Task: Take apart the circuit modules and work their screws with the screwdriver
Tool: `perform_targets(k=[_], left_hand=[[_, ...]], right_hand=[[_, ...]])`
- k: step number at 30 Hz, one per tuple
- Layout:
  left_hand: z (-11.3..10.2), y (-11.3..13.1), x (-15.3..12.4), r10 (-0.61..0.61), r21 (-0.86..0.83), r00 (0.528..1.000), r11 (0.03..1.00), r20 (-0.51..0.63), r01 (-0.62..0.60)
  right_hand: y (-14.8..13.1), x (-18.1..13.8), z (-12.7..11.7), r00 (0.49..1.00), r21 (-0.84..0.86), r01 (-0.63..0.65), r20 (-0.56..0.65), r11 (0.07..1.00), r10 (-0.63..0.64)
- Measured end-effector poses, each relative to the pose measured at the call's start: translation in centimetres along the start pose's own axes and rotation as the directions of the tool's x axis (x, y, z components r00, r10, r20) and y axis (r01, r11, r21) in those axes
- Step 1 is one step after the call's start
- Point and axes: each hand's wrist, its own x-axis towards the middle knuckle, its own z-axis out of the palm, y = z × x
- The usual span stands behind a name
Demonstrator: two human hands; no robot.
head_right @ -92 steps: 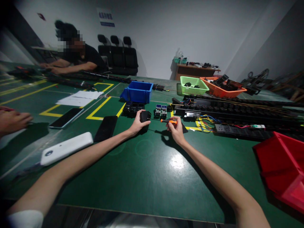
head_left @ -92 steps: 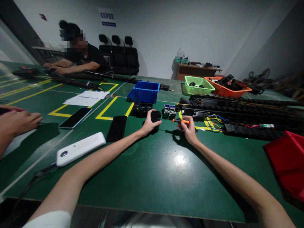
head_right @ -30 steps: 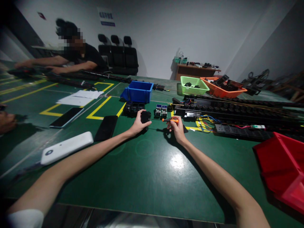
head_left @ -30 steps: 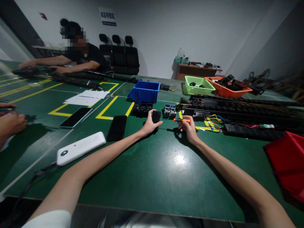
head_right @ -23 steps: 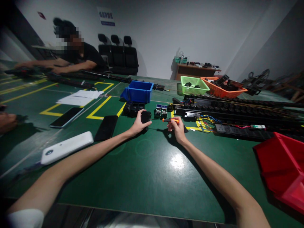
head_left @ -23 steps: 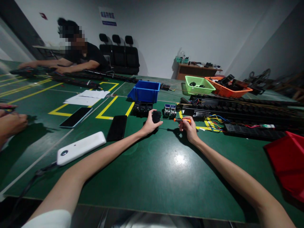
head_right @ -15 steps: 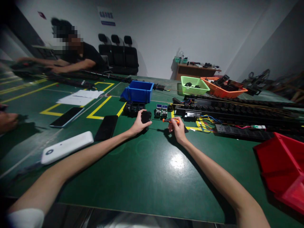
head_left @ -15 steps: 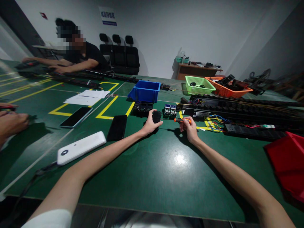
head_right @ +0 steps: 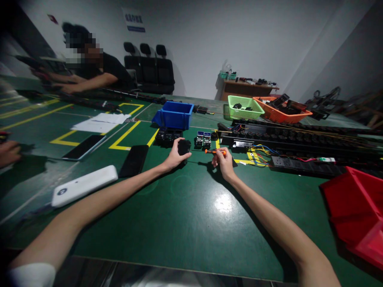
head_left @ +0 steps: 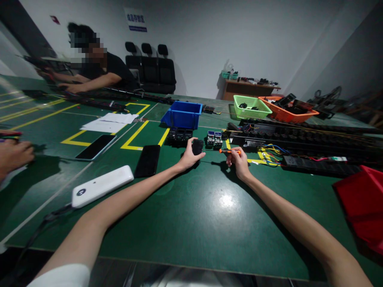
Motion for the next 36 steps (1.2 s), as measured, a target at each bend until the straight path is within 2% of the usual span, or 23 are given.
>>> perform_targets(k=[9,21,30,36], left_hand=[[0.06,0.19,-0.07,-0.017,0.004,1.000,1.000,-0.007,0.017],[0.06,0.09,0.00,0.003,0.016,1.000,1.000,-0.007,-0.003],[0.10,0.18,-0.02,-0.013,0.000,1.000,1.000,-0.008,0.013],[0.10,0.19,-0.05,-0.010,-0.016,1.000,1.000,-0.011,0.010]], right_hand=[[-0.20,-0.05,-0.10,0.999,0.021,0.009,0.038,1.000,-0.010],[-0.20,-0.08,0.06,1.000,-0.023,0.029,-0.007,0.999,-0.029],[-0.32,-0.10,-0.08,1.000,0.001,0.008,0.015,1.000,-0.008],[-0.45,-0.13,0.00,0.999,-0.037,0.040,0.009,0.999,-0.040]])
